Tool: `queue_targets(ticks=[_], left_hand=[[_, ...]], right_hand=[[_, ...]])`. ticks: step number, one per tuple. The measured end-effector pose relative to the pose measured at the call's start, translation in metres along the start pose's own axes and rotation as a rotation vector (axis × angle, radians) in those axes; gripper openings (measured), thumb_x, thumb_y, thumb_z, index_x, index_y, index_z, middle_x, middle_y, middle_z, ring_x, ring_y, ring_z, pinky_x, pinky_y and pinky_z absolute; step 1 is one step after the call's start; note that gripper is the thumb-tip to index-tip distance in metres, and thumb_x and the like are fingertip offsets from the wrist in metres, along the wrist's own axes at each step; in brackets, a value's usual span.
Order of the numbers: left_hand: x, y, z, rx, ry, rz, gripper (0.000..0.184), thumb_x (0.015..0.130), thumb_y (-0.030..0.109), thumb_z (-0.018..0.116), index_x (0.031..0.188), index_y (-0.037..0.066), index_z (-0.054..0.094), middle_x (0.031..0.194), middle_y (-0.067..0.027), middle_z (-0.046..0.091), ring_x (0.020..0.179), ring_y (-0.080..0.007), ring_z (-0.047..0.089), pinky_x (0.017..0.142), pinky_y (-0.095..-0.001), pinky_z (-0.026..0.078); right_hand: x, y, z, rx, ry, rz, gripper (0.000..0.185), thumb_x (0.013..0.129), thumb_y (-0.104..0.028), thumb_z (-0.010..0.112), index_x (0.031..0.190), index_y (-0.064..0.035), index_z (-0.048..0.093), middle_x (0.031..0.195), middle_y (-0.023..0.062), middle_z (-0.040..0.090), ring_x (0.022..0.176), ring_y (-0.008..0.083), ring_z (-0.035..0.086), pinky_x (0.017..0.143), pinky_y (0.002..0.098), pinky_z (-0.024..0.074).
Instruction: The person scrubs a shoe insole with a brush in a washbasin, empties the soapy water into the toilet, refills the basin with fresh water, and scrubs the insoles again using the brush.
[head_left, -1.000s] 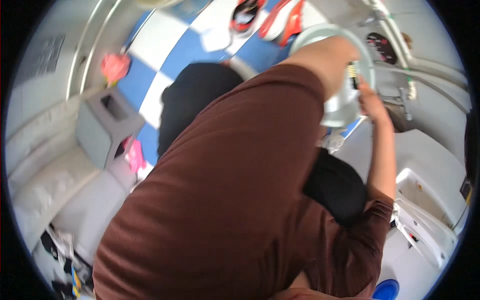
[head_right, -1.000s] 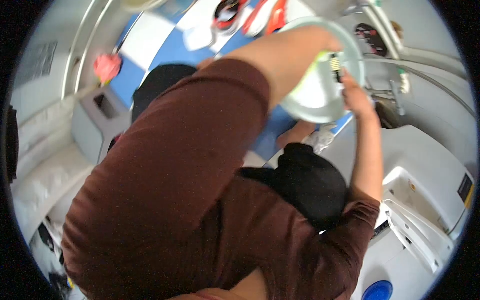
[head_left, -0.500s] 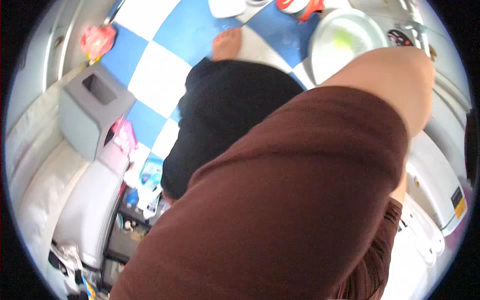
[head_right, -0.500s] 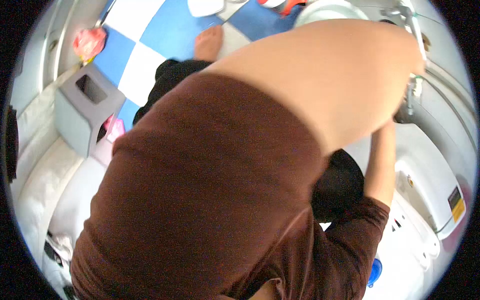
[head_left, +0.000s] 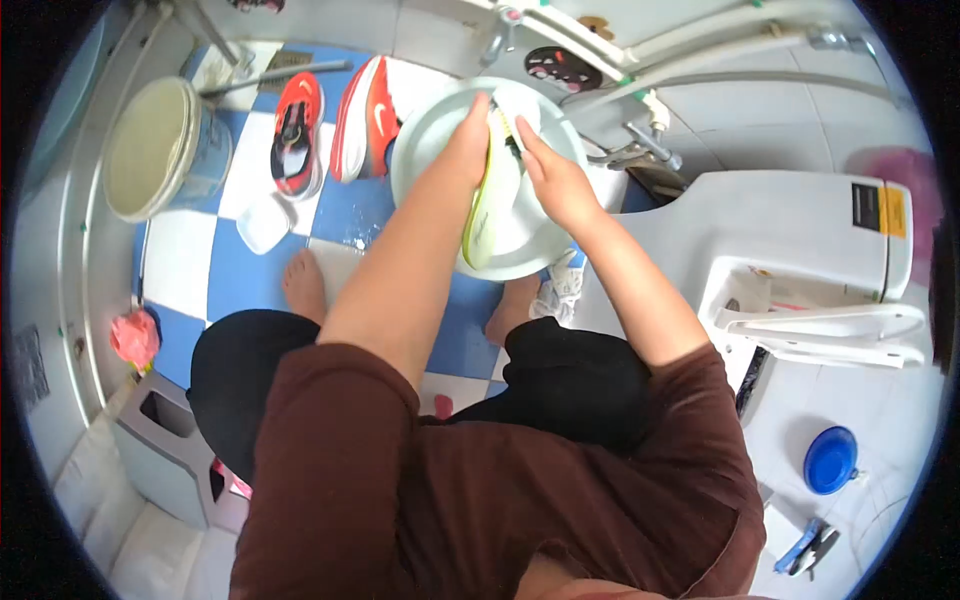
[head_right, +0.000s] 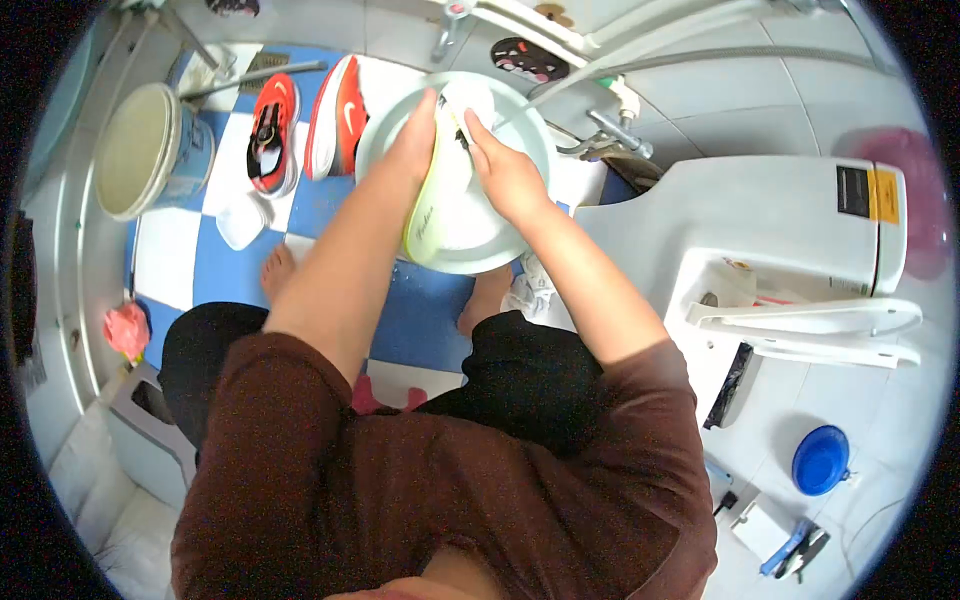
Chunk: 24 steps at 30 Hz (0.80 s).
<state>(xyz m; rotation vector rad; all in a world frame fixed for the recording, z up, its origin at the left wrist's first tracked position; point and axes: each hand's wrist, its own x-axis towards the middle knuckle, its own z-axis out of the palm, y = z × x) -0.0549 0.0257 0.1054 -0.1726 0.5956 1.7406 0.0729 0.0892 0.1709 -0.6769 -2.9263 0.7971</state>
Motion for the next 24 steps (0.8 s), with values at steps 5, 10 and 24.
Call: queue_targets(ticks=[5,10,24], left_hand=[[0.021,-0.030,-0.048,-0.055,0.052,0.032,0.066,0.094,0.060,0.028,0.126,0.007,0.051,0.111,-0.0139,0.060,0.099,-0.0267,0.060,0.088,-0.0413,0.048],[0.009,-0.031,-0.026,0.181,0.165,0.028,0.074,0.090,0.068,0.026,0.125,0.008,0.051,0.110,-0.0131,0.060,0.099,-0.0240,0.057,0.088,-0.0383,0.047],[-0.002,0.005,-0.038,0.023,0.159,0.028,0.061,0.090,0.061,0.040,0.124,0.011,0.053,0.103,-0.0092,0.062,0.090,-0.0188,0.060,0.078,-0.0304,0.047]], right_hand=[[-0.017,0.001,0.024,-0.007,-0.057,0.036,0.047,0.095,-0.021,0.045,0.141,-0.0283,0.036,0.110,0.0263,0.059,0.103,0.0386,0.058,0.088,0.0434,0.0451],[0.030,0.034,0.025,-0.172,-0.088,0.180,0.049,0.095,-0.021,0.044,0.143,-0.0205,0.033,0.098,0.0221,0.064,0.074,0.0395,0.064,0.069,0.0452,0.0509],[0.016,0.024,0.074,-0.019,0.006,-0.123,0.049,0.092,-0.016,0.039,0.141,-0.0156,0.034,0.079,0.0254,0.063,0.069,0.0391,0.063,0.061,0.0483,0.0496]])
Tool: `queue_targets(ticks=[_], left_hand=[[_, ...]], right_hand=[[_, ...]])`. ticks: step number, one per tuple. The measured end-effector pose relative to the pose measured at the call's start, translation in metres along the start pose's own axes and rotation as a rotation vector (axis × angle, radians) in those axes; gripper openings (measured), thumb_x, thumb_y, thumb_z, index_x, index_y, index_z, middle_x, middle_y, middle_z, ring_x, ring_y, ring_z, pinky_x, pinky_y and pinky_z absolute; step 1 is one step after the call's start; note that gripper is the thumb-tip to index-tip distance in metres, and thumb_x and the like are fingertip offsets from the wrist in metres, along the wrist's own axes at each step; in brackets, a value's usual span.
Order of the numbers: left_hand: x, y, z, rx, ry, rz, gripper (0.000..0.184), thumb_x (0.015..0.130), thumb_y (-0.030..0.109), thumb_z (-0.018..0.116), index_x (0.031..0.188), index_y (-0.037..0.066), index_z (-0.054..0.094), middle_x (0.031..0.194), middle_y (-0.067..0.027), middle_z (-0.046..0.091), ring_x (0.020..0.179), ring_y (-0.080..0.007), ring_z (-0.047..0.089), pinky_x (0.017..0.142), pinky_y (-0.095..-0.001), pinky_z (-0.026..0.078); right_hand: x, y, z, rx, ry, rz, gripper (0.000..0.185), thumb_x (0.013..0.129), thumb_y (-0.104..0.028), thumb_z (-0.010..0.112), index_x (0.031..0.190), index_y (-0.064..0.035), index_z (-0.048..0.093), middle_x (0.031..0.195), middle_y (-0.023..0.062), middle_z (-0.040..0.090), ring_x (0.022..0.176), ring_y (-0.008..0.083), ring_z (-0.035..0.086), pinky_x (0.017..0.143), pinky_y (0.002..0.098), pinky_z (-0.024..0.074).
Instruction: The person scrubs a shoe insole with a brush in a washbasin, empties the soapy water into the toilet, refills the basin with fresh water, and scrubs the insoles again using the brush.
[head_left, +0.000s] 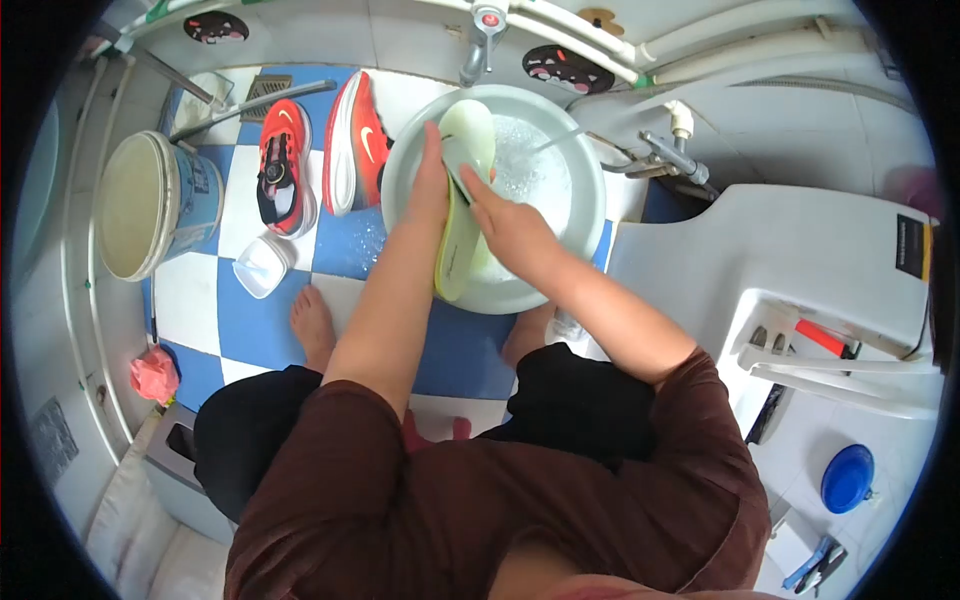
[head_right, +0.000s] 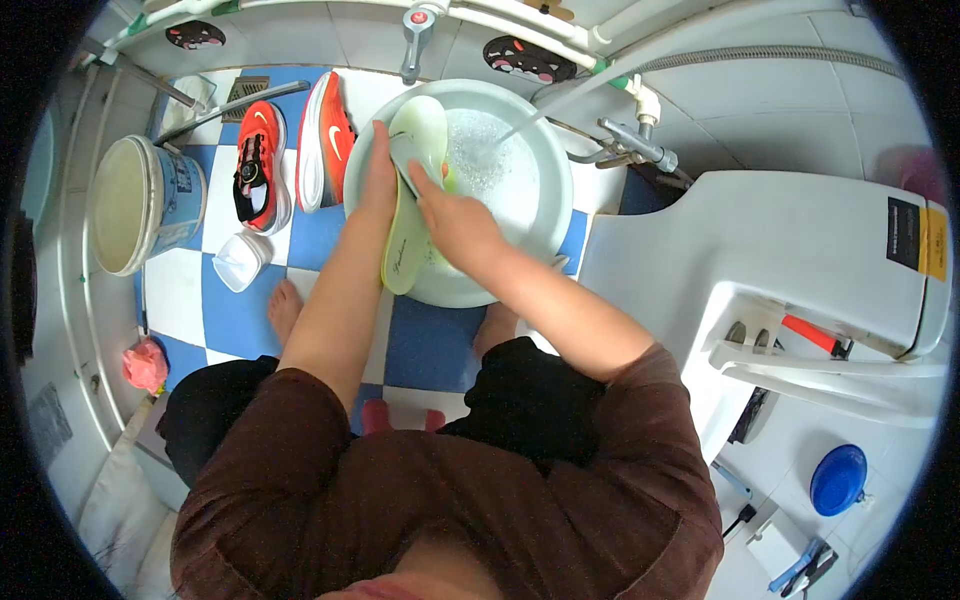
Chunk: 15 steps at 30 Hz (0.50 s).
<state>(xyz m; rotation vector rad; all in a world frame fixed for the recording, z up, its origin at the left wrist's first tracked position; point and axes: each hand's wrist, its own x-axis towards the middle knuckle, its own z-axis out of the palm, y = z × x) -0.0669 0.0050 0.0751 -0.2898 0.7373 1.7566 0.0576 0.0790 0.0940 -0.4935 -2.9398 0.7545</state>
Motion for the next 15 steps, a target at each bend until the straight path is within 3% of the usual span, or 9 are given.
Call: queue_targets(ticks=[1,2,4,6,8,9,12,13,15], left_hand=[[-0.008,0.001,0.011,-0.016,0.062,-0.018,0.060,0.091,0.060,0.039,0.123,0.011,0.053,0.097,-0.0097,0.063,0.085,-0.0189,0.060,0.075,-0.0305,0.048],[-0.003,-0.011,0.008,0.161,0.023,0.023,0.060,0.091,0.060,0.039,0.122,0.011,0.053,0.096,-0.0098,0.063,0.083,-0.0199,0.061,0.075,-0.0320,0.048],[0.006,-0.032,0.002,0.530,-0.060,0.094,0.060,0.091,0.061,0.038,0.121,0.012,0.054,0.094,-0.0099,0.064,0.081,-0.0218,0.062,0.075,-0.0349,0.050],[0.002,-0.021,0.001,0.331,0.004,0.024,0.054,0.090,0.057,0.044,0.118,0.012,0.056,0.089,-0.0092,0.064,0.078,-0.0224,0.061,0.074,-0.0334,0.049],[-0.002,-0.001,-0.006,0.060,0.071,-0.089,0.050,0.089,0.053,0.049,0.117,0.012,0.057,0.089,-0.0089,0.063,0.078,-0.0215,0.061,0.074,-0.0307,0.047],[0.002,-0.002,-0.006,0.150,0.055,-0.022,0.052,0.090,0.053,0.049,0.119,0.011,0.055,0.092,-0.0093,0.063,0.077,-0.0216,0.061,0.073,-0.0311,0.048],[0.010,-0.033,-0.006,0.415,0.017,0.139,0.057,0.091,0.054,0.047,0.125,0.008,0.051,0.099,-0.0106,0.060,0.077,-0.0219,0.060,0.071,-0.0322,0.049],[0.000,-0.029,0.007,0.414,0.072,0.075,0.059,0.092,0.055,0.043,0.123,0.006,0.051,0.102,-0.0118,0.060,0.085,-0.0233,0.061,0.077,-0.0350,0.049],[-0.001,-0.014,0.012,0.082,0.168,0.011,0.058,0.093,0.053,0.040,0.126,0.006,0.051,0.109,-0.0138,0.059,0.096,-0.0260,0.058,0.083,-0.0366,0.047]], right_hand=[[0.012,0.008,-0.004,-0.053,-0.056,0.071,0.049,0.092,-0.016,0.038,0.141,-0.0156,0.035,0.079,0.0253,0.063,0.069,0.0391,0.063,0.062,0.0478,0.0498],[0.022,0.016,-0.009,-0.102,-0.113,0.153,0.048,0.093,-0.017,0.038,0.140,-0.0156,0.035,0.079,0.0251,0.064,0.069,0.0390,0.063,0.062,0.0472,0.0500],[0.043,0.020,-0.046,0.096,-0.170,0.370,0.048,0.094,-0.020,0.037,0.141,-0.0135,0.034,0.077,0.0231,0.064,0.067,0.0396,0.063,0.064,0.0483,0.0504],[0.023,0.013,-0.029,0.023,-0.128,0.257,0.047,0.094,-0.020,0.039,0.140,-0.0119,0.036,0.080,0.0242,0.064,0.072,0.0396,0.063,0.065,0.0486,0.0502],[-0.011,-0.013,0.001,-0.066,0.165,-0.206,0.045,0.095,-0.019,0.039,0.139,-0.0110,0.036,0.083,0.0240,0.064,0.075,0.0392,0.064,0.066,0.0474,0.0506],[-0.005,-0.012,-0.003,-0.063,0.016,-0.123,0.046,0.095,-0.020,0.039,0.139,-0.0111,0.036,0.087,0.0256,0.064,0.077,0.0407,0.064,0.069,0.0481,0.0505],[0.042,0.019,-0.029,0.074,-0.111,0.260,0.048,0.094,-0.023,0.041,0.141,-0.0131,0.034,0.090,0.0266,0.064,0.080,0.0421,0.063,0.075,0.0486,0.0496],[0.049,0.006,-0.055,0.205,-0.256,0.438,0.049,0.094,-0.023,0.041,0.142,-0.0143,0.032,0.088,0.0275,0.063,0.078,0.0419,0.063,0.074,0.0483,0.0497],[0.019,0.000,-0.025,0.094,-0.191,0.234,0.050,0.095,-0.023,0.040,0.142,-0.0145,0.031,0.082,0.0260,0.063,0.075,0.0405,0.064,0.069,0.0468,0.0504]])
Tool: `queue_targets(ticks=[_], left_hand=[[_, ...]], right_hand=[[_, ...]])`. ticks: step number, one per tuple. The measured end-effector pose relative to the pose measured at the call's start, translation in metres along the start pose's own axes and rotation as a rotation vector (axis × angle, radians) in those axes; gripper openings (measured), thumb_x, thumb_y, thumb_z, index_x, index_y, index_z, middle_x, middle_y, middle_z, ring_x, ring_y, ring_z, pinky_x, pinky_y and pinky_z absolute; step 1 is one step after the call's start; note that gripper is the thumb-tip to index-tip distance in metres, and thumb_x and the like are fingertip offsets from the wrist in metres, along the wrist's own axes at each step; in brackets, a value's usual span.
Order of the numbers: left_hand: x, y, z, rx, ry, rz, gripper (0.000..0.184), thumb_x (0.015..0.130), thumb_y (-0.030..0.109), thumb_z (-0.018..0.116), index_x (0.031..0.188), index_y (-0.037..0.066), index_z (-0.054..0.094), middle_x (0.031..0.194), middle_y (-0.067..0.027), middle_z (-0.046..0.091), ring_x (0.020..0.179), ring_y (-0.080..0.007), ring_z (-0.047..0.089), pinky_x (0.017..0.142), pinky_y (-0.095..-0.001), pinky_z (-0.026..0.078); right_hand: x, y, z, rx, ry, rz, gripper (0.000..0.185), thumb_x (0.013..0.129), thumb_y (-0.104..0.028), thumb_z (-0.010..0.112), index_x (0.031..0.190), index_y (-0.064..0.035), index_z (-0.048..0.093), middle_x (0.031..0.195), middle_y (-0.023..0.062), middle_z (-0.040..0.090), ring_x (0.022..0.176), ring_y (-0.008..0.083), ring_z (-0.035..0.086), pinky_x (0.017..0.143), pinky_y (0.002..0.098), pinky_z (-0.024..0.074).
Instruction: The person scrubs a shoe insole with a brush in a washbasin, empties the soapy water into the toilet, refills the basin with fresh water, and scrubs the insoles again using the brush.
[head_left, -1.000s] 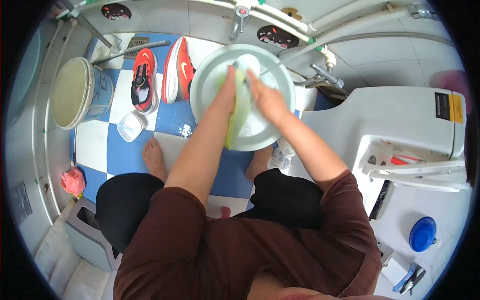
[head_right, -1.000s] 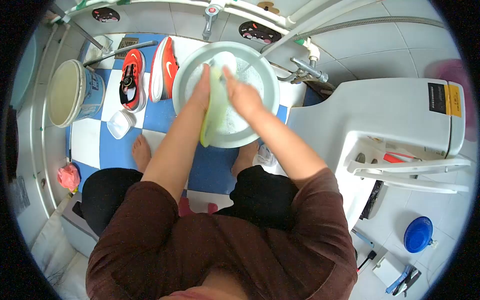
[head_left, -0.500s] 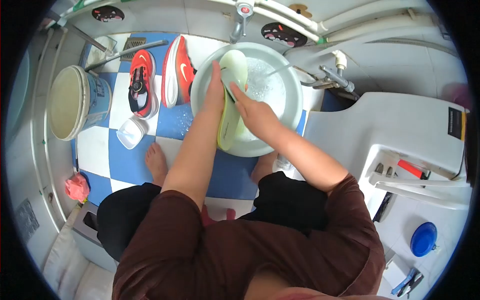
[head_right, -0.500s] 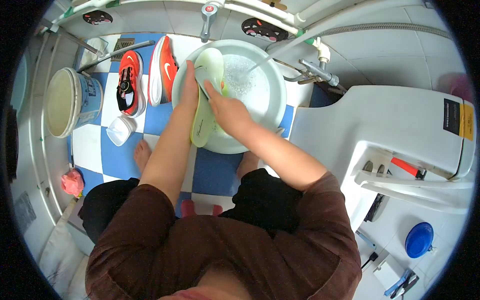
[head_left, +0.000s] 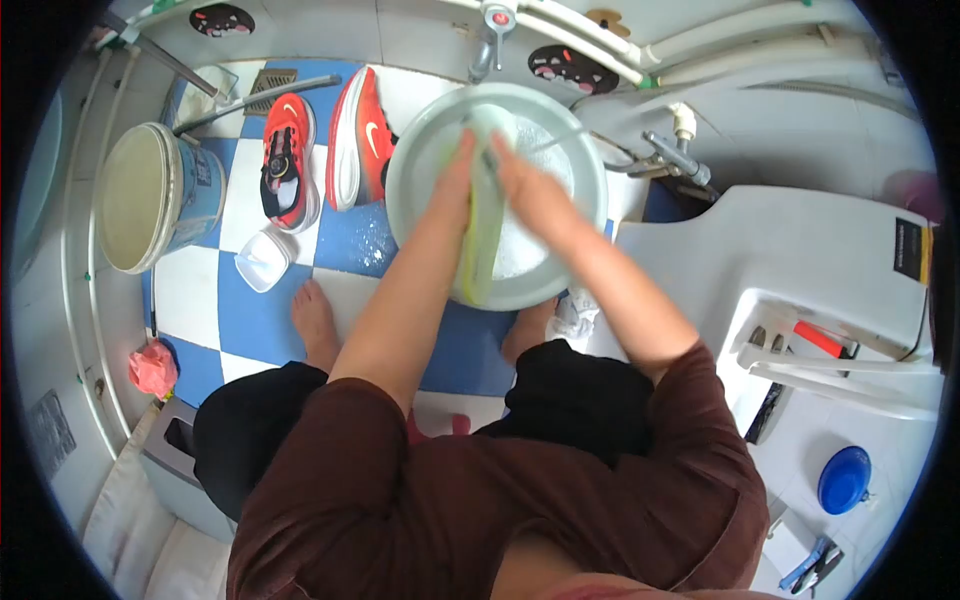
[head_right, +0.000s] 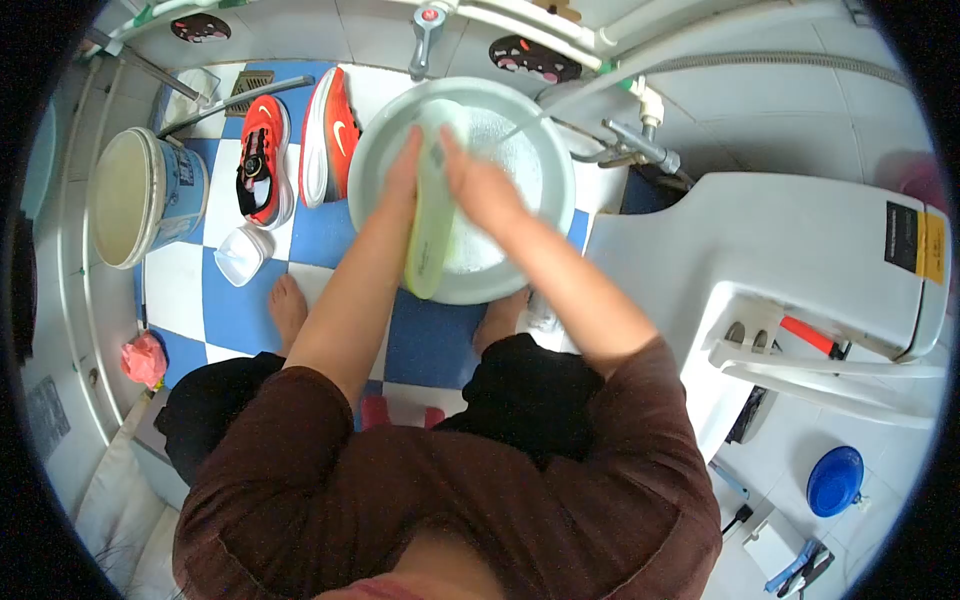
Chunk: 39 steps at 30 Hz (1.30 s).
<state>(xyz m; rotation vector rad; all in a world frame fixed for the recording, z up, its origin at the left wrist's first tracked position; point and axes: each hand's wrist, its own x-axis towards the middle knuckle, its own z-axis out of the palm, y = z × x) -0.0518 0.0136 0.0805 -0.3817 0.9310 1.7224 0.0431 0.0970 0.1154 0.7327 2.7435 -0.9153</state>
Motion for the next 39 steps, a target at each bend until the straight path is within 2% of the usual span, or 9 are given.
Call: queue_targets(ticks=[2,5,11,17,19,24,28,34,39], left_hand=[[0.011,0.005,-0.009,-0.189,-0.029,-0.014,0.057,0.095,0.051,0.037,0.127,0.007,0.050,0.112,-0.0146,0.059,0.101,-0.0275,0.057,0.086,-0.0377,0.047],[0.029,-0.016,-0.025,-0.207,-0.135,0.026,0.054,0.096,0.048,0.035,0.127,0.007,0.050,0.113,-0.0140,0.059,0.099,-0.0271,0.058,0.086,-0.0385,0.048],[0.025,0.004,-0.028,-0.342,-0.337,0.033,0.053,0.097,0.045,0.033,0.127,0.004,0.049,0.115,-0.0126,0.059,0.098,-0.0258,0.059,0.085,-0.0393,0.048],[0.022,-0.018,-0.019,-0.130,-0.167,-0.023,0.053,0.097,0.044,0.027,0.126,0.005,0.049,0.108,-0.0127,0.061,0.091,-0.0270,0.062,0.081,-0.0407,0.052],[0.020,-0.001,-0.033,-0.223,-0.268,-0.009,0.050,0.097,0.044,0.033,0.122,0.006,0.053,0.104,-0.0103,0.063,0.089,-0.0237,0.062,0.077,-0.0390,0.052],[0.015,-0.036,-0.017,-0.067,-0.050,-0.015,0.053,0.095,0.043,0.036,0.131,0.005,0.044,0.116,-0.0142,0.058,0.100,-0.0325,0.059,0.091,-0.0458,0.046],[0.028,-0.022,-0.042,-0.294,-0.353,-0.013,0.055,0.095,0.043,0.036,0.133,0.004,0.042,0.120,-0.0140,0.057,0.100,-0.0343,0.058,0.089,-0.0481,0.047],[0.011,-0.035,-0.014,-0.126,-0.078,-0.089,0.049,0.095,0.044,0.038,0.122,0.006,0.053,0.106,-0.0107,0.063,0.094,-0.0247,0.062,0.085,-0.0383,0.049],[0.001,-0.011,-0.024,-0.423,-0.144,-0.001,0.049,0.096,0.043,0.038,0.125,0.007,0.051,0.111,-0.0109,0.061,0.096,-0.0216,0.060,0.083,-0.0357,0.049]], right_hand=[[-0.025,-0.017,0.017,-0.069,0.093,-0.218,0.050,0.095,-0.022,0.039,0.143,-0.0153,0.029,0.075,0.0244,0.063,0.069,0.0394,0.063,0.063,0.0467,0.0504],[0.018,0.011,0.000,-0.186,0.093,0.052,0.048,0.094,-0.020,0.041,0.142,-0.0190,0.034,0.086,0.0260,0.063,0.068,0.0434,0.060,0.066,0.0483,0.0499],[-0.020,-0.003,0.012,-0.108,0.051,-0.101,0.049,0.094,-0.020,0.042,0.142,-0.0182,0.033,0.087,0.0258,0.062,0.067,0.0420,0.060,0.065,0.0486,0.0496],[0.007,0.015,-0.011,-0.126,0.152,0.050,0.050,0.094,-0.021,0.043,0.143,-0.0212,0.032,0.084,0.0260,0.063,0.069,0.0406,0.062,0.062,0.0472,0.0499],[-0.026,0.000,0.019,-0.112,-0.084,-0.063,0.049,0.094,-0.019,0.042,0.142,-0.0213,0.032,0.086,0.0261,0.063,0.070,0.0411,0.062,0.062,0.0476,0.0500],[0.013,0.035,0.002,-0.143,0.134,0.004,0.052,0.091,-0.014,0.041,0.142,-0.0119,0.031,0.074,0.0238,0.063,0.057,0.0401,0.060,0.053,0.0489,0.0483],[-0.034,0.010,0.024,-0.094,-0.066,-0.109,0.055,0.092,-0.017,0.041,0.145,-0.0146,0.025,0.076,0.0251,0.063,0.062,0.0409,0.061,0.061,0.0503,0.0493],[0.015,0.027,-0.021,-0.155,0.076,0.186,0.048,0.096,-0.024,0.040,0.143,-0.0183,0.031,0.080,0.0230,0.064,0.067,0.0407,0.061,0.063,0.0464,0.0503],[-0.038,-0.008,0.019,-0.057,-0.162,-0.062,0.053,0.092,-0.019,0.039,0.144,-0.0170,0.029,0.088,0.0270,0.063,0.075,0.0425,0.063,0.070,0.0501,0.0494]])
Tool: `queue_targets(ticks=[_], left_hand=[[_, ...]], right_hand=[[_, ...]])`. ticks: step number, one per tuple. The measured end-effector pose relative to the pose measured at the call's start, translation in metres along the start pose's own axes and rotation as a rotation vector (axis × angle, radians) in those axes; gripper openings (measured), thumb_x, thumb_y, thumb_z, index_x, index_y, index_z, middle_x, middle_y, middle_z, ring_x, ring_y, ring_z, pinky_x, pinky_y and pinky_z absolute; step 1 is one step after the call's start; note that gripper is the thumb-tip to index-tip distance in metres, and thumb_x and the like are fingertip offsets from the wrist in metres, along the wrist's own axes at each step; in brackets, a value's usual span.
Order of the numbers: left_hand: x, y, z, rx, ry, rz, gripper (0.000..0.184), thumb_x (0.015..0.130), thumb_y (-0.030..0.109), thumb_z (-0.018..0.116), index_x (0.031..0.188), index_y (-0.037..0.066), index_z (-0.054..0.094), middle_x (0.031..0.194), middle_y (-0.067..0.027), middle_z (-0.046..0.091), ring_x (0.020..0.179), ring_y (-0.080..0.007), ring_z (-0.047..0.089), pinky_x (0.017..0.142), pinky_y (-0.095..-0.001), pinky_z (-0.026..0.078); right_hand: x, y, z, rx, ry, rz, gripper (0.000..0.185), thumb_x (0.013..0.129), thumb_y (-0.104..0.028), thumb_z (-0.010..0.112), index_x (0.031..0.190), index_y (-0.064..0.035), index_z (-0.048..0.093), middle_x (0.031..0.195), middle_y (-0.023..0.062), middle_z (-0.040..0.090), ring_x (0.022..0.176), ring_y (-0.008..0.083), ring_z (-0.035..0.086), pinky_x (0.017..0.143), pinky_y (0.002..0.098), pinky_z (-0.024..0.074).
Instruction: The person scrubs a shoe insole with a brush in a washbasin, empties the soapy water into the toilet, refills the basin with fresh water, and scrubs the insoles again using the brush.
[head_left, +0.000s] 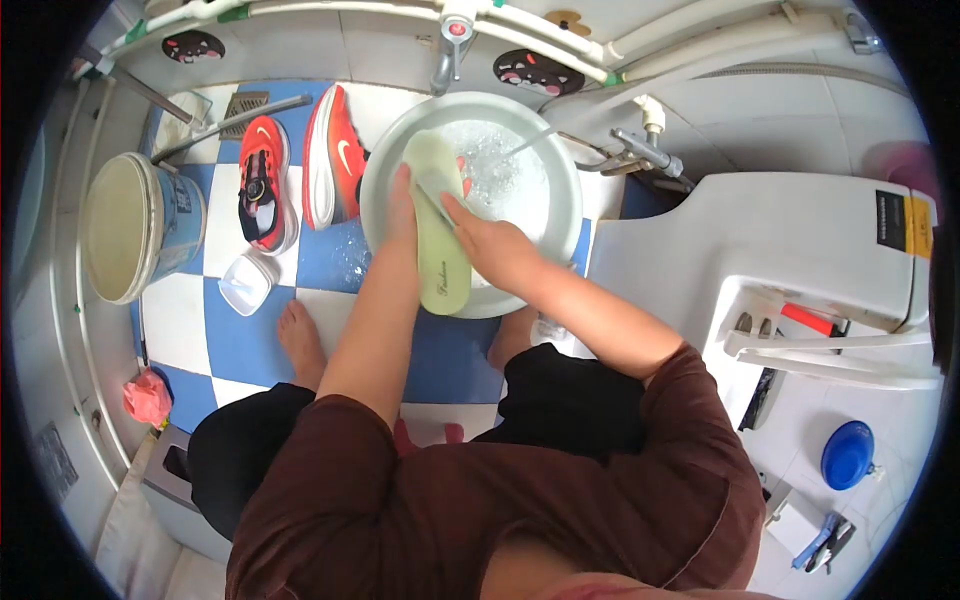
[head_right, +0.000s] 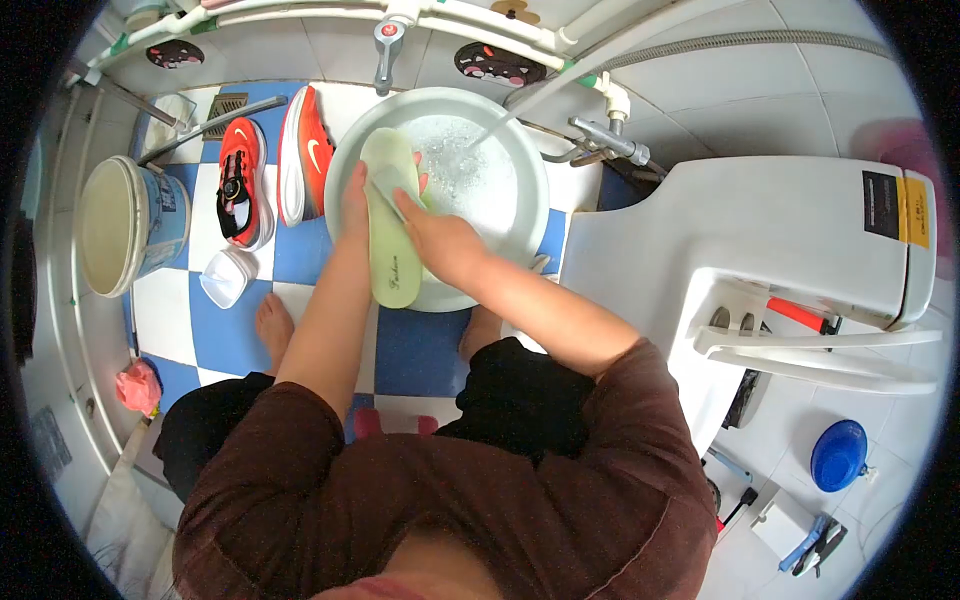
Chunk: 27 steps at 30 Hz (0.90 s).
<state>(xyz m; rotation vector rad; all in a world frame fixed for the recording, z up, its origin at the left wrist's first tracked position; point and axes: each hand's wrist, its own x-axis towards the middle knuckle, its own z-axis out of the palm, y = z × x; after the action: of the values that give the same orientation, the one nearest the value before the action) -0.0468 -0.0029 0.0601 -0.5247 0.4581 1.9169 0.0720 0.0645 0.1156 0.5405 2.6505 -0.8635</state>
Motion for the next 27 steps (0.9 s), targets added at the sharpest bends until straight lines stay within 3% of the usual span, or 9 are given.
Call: queue_targets(ticks=[1,4,8,9,13,18,20,23,27], left_hand=[[0.008,0.000,-0.015,0.094,-0.176,-0.067,0.051,0.097,0.042,0.031,0.129,0.006,0.047,0.117,-0.0128,0.058,0.101,-0.0241,0.058,0.088,-0.0380,0.048],[0.005,-0.044,-0.012,0.381,0.089,-0.063,0.056,0.097,0.044,0.023,0.132,0.005,0.044,0.121,-0.0157,0.056,0.104,-0.0294,0.057,0.093,-0.0427,0.046],[-0.009,-0.017,-0.007,0.168,-0.055,-0.131,0.056,0.096,0.045,0.029,0.131,0.006,0.045,0.120,-0.0145,0.057,0.100,-0.0266,0.059,0.088,-0.0433,0.048],[-0.004,-0.002,-0.009,0.102,-0.034,-0.088,0.051,0.095,0.045,0.033,0.125,0.007,0.051,0.115,-0.0130,0.060,0.095,-0.0244,0.061,0.085,-0.0413,0.050],[0.007,-0.018,-0.009,0.259,0.057,-0.066,0.047,0.094,0.046,0.036,0.112,0.009,0.058,0.092,-0.0092,0.063,0.089,-0.0252,0.063,0.083,-0.0397,0.051],[0.026,-0.003,-0.020,0.110,-0.018,-0.017,0.048,0.095,0.044,0.037,0.118,0.006,0.055,0.100,-0.0105,0.062,0.090,-0.0237,0.061,0.079,-0.0406,0.051],[0.008,0.015,0.006,0.104,-0.068,-0.038,0.048,0.096,0.041,0.037,0.119,0.004,0.054,0.105,-0.0113,0.061,0.091,-0.0241,0.061,0.081,-0.0388,0.051],[0.008,-0.019,0.010,0.165,0.000,-0.034,0.047,0.096,0.040,0.036,0.120,0.003,0.053,0.103,-0.0124,0.062,0.087,-0.0265,0.062,0.077,-0.0417,0.053],[0.002,-0.024,0.020,0.067,-0.127,-0.077,0.046,0.096,0.038,0.036,0.120,0.002,0.052,0.101,-0.0133,0.062,0.084,-0.0273,0.062,0.071,-0.0423,0.056]], right_hand=[[0.009,0.011,0.002,-0.077,0.049,0.023,0.050,0.093,-0.019,0.038,0.142,-0.0150,0.031,0.085,0.0265,0.064,0.073,0.0426,0.063,0.068,0.0497,0.0498],[0.032,0.036,-0.031,-0.060,0.230,0.160,0.046,0.094,-0.018,0.036,0.139,-0.0098,0.036,0.077,0.0241,0.064,0.067,0.0434,0.062,0.063,0.0495,0.0504],[0.001,0.020,0.003,-0.154,0.055,0.062,0.049,0.092,-0.016,0.039,0.141,-0.0116,0.033,0.075,0.0220,0.064,0.064,0.0413,0.062,0.060,0.0494,0.0500],[-0.010,0.003,0.006,-0.103,0.073,-0.072,0.055,0.088,-0.013,0.042,0.142,-0.0121,0.031,0.073,0.0216,0.064,0.061,0.0390,0.062,0.056,0.0487,0.0494],[0.032,0.028,-0.017,-0.245,0.296,0.046,0.053,0.091,-0.014,0.037,0.143,-0.0133,0.029,0.070,0.0212,0.062,0.058,0.0391,0.060,0.054,0.0487,0.0485],[-0.001,0.003,0.005,-0.056,0.142,-0.111,0.053,0.093,-0.019,0.038,0.144,-0.0177,0.027,0.072,0.0220,0.063,0.061,0.0403,0.061,0.062,0.0516,0.0490],[0.013,-0.002,-0.011,-0.158,0.070,-0.001,0.053,0.092,-0.021,0.040,0.144,-0.0206,0.028,0.069,0.0211,0.062,0.061,0.0388,0.061,0.061,0.0505,0.0495],[0.039,0.023,-0.044,-0.196,0.344,0.075,0.052,0.093,-0.020,0.042,0.143,-0.0188,0.030,0.064,0.0175,0.062,0.058,0.0361,0.061,0.061,0.0490,0.0496],[0.042,0.048,-0.073,0.495,0.364,0.173,0.048,0.094,-0.024,0.047,0.142,-0.0202,0.036,0.115,0.0260,0.056,0.106,0.0351,0.057,0.094,0.0353,0.0436]])
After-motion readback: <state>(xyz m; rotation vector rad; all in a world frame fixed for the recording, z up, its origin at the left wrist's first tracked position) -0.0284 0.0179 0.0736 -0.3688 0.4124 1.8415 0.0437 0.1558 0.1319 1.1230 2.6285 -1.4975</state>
